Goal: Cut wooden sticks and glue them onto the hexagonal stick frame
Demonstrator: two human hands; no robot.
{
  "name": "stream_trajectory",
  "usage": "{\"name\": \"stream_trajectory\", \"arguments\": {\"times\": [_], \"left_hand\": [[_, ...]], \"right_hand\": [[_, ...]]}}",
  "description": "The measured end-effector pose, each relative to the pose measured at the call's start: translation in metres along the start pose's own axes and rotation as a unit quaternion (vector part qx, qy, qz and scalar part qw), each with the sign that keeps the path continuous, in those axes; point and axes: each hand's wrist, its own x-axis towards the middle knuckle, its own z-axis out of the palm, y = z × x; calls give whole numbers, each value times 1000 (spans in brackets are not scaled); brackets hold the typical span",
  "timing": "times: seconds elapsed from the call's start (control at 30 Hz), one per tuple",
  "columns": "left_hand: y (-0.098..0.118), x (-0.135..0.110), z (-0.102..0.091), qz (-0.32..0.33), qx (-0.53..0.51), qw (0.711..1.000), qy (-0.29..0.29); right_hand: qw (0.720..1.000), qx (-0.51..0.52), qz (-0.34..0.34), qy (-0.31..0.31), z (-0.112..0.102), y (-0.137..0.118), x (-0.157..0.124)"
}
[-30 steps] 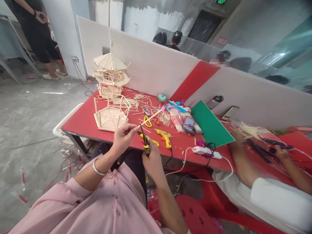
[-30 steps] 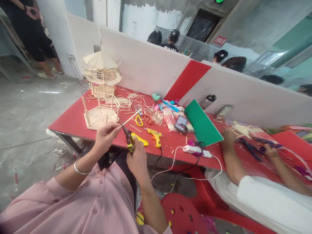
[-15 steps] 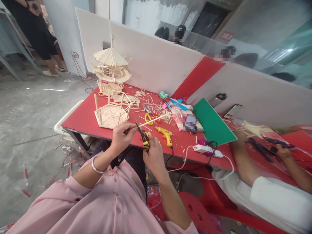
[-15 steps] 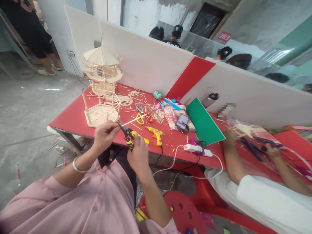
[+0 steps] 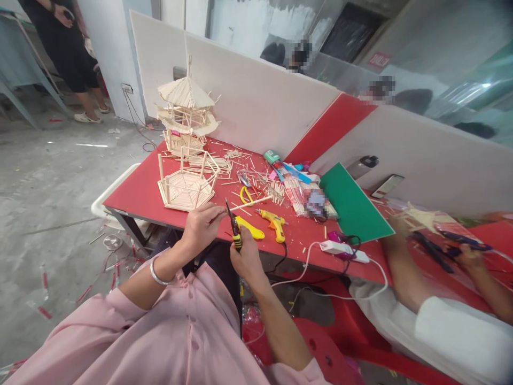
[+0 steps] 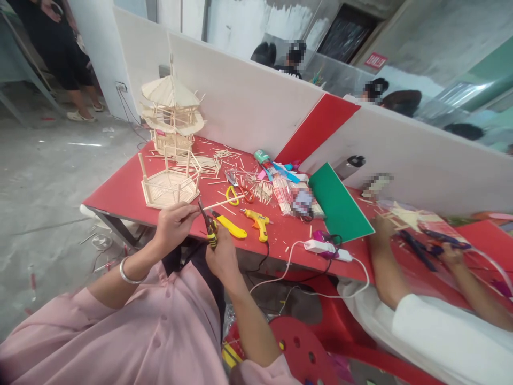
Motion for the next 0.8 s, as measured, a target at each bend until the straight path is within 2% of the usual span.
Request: {"name": "stream_trajectory", "arguments": {"times": [0.13, 0.27, 0.4, 0.67, 0.8], "left_hand": [[0, 1, -3, -23, 4, 1000, -14], [7, 7, -9, -73, -45, 995, -55], [12, 9, -10, -128, -100, 982, -95], [5, 8, -6, -170, -114, 974, -98], [-4, 9, -9, -159, -79, 982, -72]], "right_hand": [[1000, -5, -16, -15, -2, 2, -2], [999, -8, -26, -40, -7, 2, -4], [999, -11, -14, -32, -6, 3, -4], [999, -23, -12, -31, -5, 7, -6], [999, 8, 16, -41, -9, 8, -10]]}}
